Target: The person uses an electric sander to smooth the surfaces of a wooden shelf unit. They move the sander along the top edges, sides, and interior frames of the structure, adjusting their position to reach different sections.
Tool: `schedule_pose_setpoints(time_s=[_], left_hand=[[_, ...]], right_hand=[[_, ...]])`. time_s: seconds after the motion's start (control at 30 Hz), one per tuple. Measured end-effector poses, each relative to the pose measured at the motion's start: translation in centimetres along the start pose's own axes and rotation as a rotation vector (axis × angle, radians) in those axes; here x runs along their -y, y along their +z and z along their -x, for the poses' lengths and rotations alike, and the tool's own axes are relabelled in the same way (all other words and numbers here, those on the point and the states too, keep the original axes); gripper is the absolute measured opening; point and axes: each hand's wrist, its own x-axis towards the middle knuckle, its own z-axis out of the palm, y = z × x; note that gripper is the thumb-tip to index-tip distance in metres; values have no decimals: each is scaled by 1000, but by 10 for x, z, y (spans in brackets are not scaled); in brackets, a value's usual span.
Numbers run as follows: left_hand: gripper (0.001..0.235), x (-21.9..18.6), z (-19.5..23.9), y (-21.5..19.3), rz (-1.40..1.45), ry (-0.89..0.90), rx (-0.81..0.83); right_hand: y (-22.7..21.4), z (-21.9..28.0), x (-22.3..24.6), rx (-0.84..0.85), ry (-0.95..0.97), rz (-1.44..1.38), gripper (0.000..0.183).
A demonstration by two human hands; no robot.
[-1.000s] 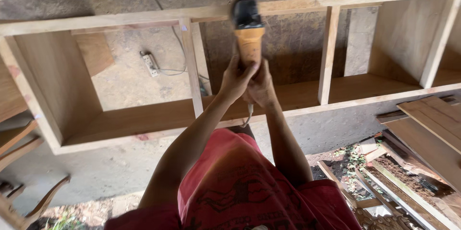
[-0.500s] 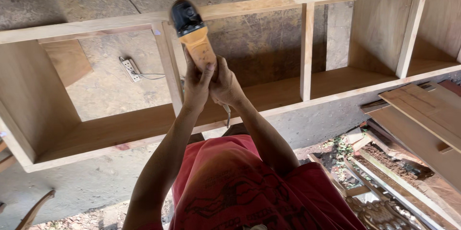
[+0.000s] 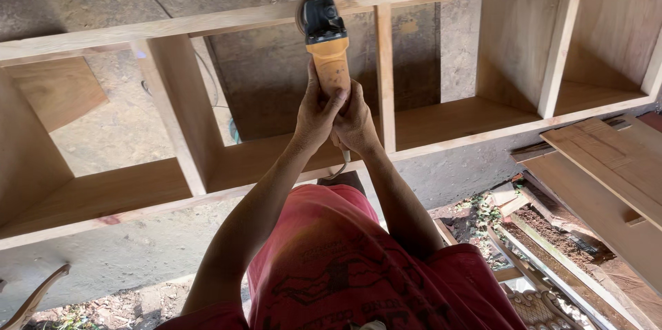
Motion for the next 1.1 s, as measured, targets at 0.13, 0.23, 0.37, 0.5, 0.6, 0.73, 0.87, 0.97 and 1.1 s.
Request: schedule_pose_setpoints(time_s=[0.13,0.23,0.37,0.5,0.6,0.73,0.87,0.97,1.1], left_hand=[[95,15,-15,45,15,28,31],[96,24,-25,71,28,33,48],[96,31,-33,100,-41,16,67],[99,24,-47,99,-309,25,157],[104,13,-34,75,-263,-70,107],[100,4,-4,12,-103,-84,-52],[95,-5,27,-69,92,69,-231],[98,-26,42,-128,249,41,-260],[93,-37,62,-192,322,-4,-335]], right_hand=[[-39,-2,-23,-38,8,-1,46],[-65,-5,-36,-64,10,-11,48],[-84,-6,-52,-137,14,-117,44],[-81,-4,-61,-203,0,-127,42],[-59,-6,-53,-108,-16,-176,38],[-2,-6,-22,36,-167,-18,42],[73,-7,27,154,-300,64,50],[125,-3,67,323,113,-97,37],[187,-12,95,487,-90,-57,51]])
